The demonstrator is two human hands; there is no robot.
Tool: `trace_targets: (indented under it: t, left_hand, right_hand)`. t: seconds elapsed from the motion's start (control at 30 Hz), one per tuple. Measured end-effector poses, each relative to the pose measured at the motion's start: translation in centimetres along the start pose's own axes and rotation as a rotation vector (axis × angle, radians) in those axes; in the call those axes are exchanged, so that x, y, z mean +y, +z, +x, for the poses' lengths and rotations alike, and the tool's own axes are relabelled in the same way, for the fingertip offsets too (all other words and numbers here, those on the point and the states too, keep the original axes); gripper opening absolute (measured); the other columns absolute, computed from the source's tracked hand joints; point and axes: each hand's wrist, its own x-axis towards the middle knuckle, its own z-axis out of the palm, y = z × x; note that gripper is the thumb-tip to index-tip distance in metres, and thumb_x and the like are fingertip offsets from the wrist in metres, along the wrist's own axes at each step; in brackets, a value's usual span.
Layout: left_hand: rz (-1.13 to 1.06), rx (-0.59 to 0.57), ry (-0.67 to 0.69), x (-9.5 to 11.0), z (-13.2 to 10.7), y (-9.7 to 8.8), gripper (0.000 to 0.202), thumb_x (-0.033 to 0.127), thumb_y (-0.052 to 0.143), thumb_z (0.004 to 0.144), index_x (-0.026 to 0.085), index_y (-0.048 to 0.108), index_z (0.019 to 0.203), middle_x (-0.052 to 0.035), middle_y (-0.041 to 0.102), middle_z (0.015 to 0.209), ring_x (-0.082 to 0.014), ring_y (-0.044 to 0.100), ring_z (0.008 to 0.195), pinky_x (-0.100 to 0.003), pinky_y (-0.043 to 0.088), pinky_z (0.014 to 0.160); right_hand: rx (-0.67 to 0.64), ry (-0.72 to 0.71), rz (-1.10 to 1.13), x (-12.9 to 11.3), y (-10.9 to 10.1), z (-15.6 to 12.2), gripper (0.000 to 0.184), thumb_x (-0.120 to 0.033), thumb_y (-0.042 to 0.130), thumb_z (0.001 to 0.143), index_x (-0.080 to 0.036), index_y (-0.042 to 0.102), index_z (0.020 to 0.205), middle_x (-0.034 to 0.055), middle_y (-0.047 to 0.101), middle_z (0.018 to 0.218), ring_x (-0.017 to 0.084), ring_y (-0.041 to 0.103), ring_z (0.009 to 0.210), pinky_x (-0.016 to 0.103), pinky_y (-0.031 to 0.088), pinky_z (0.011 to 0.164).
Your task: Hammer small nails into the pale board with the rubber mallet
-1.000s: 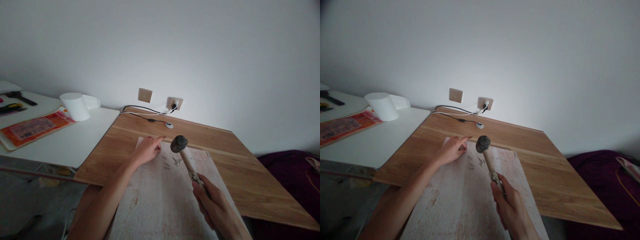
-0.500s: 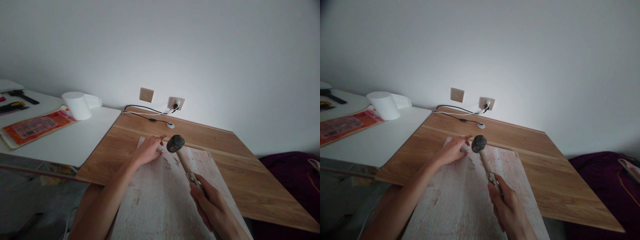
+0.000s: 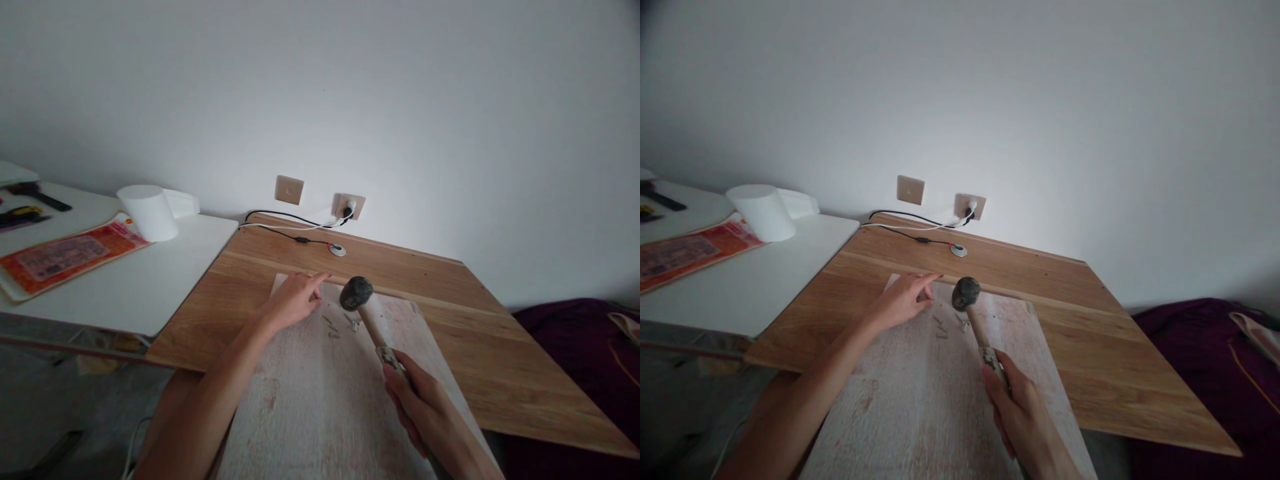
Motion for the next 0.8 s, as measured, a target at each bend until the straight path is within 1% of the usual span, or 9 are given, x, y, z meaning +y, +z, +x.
trace_targets:
  t: [0.1, 0.23, 0.3, 0.43, 0.5, 0.57, 0.63, 0.7, 0.8]
  left_hand:
    - [-0.018, 0.0, 0.036, -0.4, 0.0, 0.2, 0.056, 0.005, 0.069, 0.089, 0.019, 0.06, 0.143, -0.0028, 0.08, 0.095, -0.0225, 0.073, 0.1, -0.038, 0.051, 0.101]
    - [-0.07, -0.02, 0.029, -0.4, 0.0, -0.1, 0.056, 0.001, 0.062, 0.089, 0.02, 0.059, 0.142, -0.0037, 0.078, 0.097, -0.0209, 0.073, 0.097, -0.033, 0.053, 0.094]
    - [-0.073, -0.034, 0.028, -0.1, -0.2, -0.4, 0.058, 0.003, 0.062, 0.088, 0.021, 0.058, 0.143, -0.0049, 0.077, 0.101, -0.0227, 0.072, 0.101, -0.034, 0.053, 0.095]
    - [-0.014, -0.016, 0.028, 0.4, -0.5, -0.8, 0.071, 0.01, 0.074, 0.082, 0.022, 0.051, 0.148, -0.0113, 0.071, 0.129, -0.0316, 0.064, 0.123, -0.041, 0.048, 0.106]
    - [-0.002, -0.004, 0.029, 0.3, -0.5, -0.7, 0.078, 0.012, 0.076, 0.081, 0.022, 0.046, 0.151, -0.0118, 0.067, 0.137, -0.0325, 0.06, 0.129, -0.043, 0.045, 0.11]
    - [0.008, -0.009, 0.018, 0.1, -0.4, -0.5, 0.078, 0.013, 0.076, 0.083, 0.022, 0.043, 0.153, -0.0102, 0.068, 0.133, -0.0308, 0.059, 0.13, -0.043, 0.044, 0.111]
    - [0.02, -0.021, 0.005, -0.1, -0.3, -0.3, 0.073, 0.014, 0.076, 0.086, 0.02, 0.046, 0.152, -0.008, 0.073, 0.121, -0.0287, 0.061, 0.125, -0.042, 0.045, 0.108]
    - [0.034, -0.02, 0.005, -0.2, -0.2, -0.1, 0.068, 0.012, 0.076, 0.088, 0.019, 0.049, 0.15, -0.0058, 0.076, 0.108, -0.0274, 0.064, 0.119, -0.041, 0.046, 0.105]
    - [0.046, -0.013, 0.001, -0.1, -0.1, -0.2, 0.07, 0.01, 0.075, 0.089, 0.02, 0.047, 0.153, -0.0035, 0.077, 0.098, -0.0258, 0.066, 0.114, -0.041, 0.046, 0.105]
  right_hand:
    - [-0.039, 0.006, 0.016, -1.4, 0.1, -0.3, 0.055, -0.068, 0.051, 0.093, -0.02, 0.058, 0.119, -0.0127, 0.038, 0.051, 0.009, 0.034, 0.037, 0.019, 0.027, 0.034]
    - [-0.005, -0.033, 0.024, -3.4, 0.5, -1.1, 0.054, -0.063, 0.051, 0.095, -0.019, 0.06, 0.124, -0.0129, 0.037, 0.05, 0.008, 0.035, 0.036, 0.018, 0.028, 0.035]
    - [-0.008, -0.051, 0.018, -3.9, 0.9, -1.3, 0.054, -0.062, 0.051, 0.096, -0.019, 0.06, 0.125, -0.0127, 0.038, 0.05, 0.008, 0.036, 0.035, 0.018, 0.028, 0.035]
    - [-0.033, -0.081, 0.0, -3.6, 1.8, -0.7, 0.05, -0.058, 0.048, 0.098, -0.017, 0.06, 0.124, -0.0121, 0.04, 0.049, 0.008, 0.035, 0.036, 0.018, 0.025, 0.035]
    - [-0.055, -0.073, 0.024, -3.2, 2.1, -0.4, 0.048, -0.058, 0.048, 0.098, -0.017, 0.059, 0.122, -0.0122, 0.04, 0.051, 0.007, 0.033, 0.035, 0.017, 0.023, 0.034]
    - [-0.039, -0.054, 0.073, -2.9, 2.0, -0.2, 0.048, -0.06, 0.05, 0.097, -0.019, 0.058, 0.12, -0.0127, 0.039, 0.054, 0.006, 0.032, 0.035, 0.017, 0.024, 0.033]
    - [0.012, -0.029, 0.107, -2.5, 1.7, -0.3, 0.047, -0.064, 0.052, 0.095, -0.021, 0.057, 0.115, -0.0126, 0.04, 0.055, 0.006, 0.032, 0.036, 0.017, 0.026, 0.033]
    - [0.06, -0.013, 0.109, -2.0, 1.2, -0.4, 0.045, -0.066, 0.054, 0.094, -0.022, 0.056, 0.104, -0.0122, 0.04, 0.055, 0.006, 0.032, 0.037, 0.017, 0.027, 0.033]
    - [0.094, 0.01, 0.092, -0.9, 0.6, -0.3, 0.045, -0.068, 0.054, 0.093, -0.023, 0.054, 0.097, -0.0117, 0.042, 0.054, 0.006, 0.033, 0.037, 0.017, 0.028, 0.033]
